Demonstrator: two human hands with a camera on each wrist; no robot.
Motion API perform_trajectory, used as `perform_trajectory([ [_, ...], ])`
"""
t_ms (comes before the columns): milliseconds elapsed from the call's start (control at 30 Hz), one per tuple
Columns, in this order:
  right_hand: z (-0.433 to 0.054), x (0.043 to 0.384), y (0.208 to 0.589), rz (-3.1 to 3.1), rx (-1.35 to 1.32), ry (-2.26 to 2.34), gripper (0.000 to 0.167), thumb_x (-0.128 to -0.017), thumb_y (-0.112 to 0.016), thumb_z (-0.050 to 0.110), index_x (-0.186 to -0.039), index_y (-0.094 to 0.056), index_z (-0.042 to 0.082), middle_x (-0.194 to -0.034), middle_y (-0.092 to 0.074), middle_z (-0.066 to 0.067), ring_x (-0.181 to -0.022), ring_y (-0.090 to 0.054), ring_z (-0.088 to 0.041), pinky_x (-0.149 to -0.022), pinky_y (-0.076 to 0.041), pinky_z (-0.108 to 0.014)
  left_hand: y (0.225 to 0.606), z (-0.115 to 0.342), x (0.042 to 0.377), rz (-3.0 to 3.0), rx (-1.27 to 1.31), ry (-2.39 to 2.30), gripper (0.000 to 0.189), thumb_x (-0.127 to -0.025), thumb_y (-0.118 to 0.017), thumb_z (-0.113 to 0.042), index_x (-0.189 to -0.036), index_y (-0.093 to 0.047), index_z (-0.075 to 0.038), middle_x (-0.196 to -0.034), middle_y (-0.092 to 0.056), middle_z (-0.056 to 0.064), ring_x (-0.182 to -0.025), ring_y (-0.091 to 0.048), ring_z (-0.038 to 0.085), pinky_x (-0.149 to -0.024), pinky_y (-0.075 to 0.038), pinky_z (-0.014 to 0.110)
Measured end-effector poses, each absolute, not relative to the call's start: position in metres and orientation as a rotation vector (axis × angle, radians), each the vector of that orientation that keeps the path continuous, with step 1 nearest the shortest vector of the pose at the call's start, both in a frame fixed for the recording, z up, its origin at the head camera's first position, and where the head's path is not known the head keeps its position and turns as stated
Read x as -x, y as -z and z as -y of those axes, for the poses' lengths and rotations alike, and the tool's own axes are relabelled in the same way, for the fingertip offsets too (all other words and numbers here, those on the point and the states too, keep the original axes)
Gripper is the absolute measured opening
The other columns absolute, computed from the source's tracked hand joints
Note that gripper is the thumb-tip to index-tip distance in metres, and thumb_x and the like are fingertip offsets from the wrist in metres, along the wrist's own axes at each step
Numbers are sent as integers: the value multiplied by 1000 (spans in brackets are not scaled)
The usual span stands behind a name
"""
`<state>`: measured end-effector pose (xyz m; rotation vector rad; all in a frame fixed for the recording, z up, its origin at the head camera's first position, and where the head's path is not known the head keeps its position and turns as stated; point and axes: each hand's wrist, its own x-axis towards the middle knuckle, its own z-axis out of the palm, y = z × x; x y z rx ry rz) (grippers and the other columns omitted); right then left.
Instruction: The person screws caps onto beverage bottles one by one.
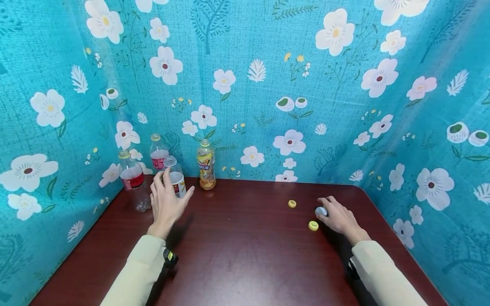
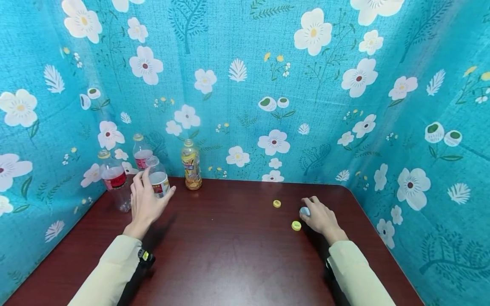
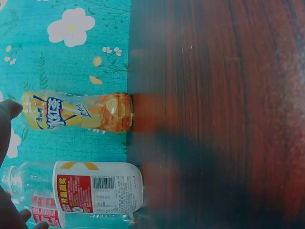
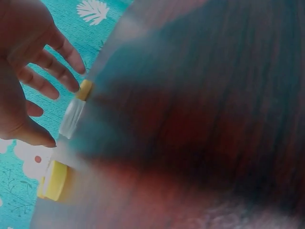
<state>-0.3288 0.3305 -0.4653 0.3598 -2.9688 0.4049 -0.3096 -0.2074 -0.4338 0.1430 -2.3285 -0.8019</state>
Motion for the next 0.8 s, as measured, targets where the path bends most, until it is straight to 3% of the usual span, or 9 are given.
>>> perform_trajectory([
  [367,-334,335,477,2941,-442,-393,50,-94,-74,26,-139,-62,8,-132,-58,-17,-97,-63,-32,-74,-55,-52,436,208,323,2373,-292,990,117,-85,-78,-54,-165,2,-23,-163,-16,19,-145,-23,45,-113,-28,69],
  [800,-338,339,483,2927,-501,-375,34,-96,-72,20,-126,-71,6,-121,-64,-17,-102,-63,-35,-85,-53,-59,437,217,348,2315,-407,1215,114,-87,-75,-55,-164,2,-25,-165,-14,20,-148,-25,44,-115,-28,66],
])
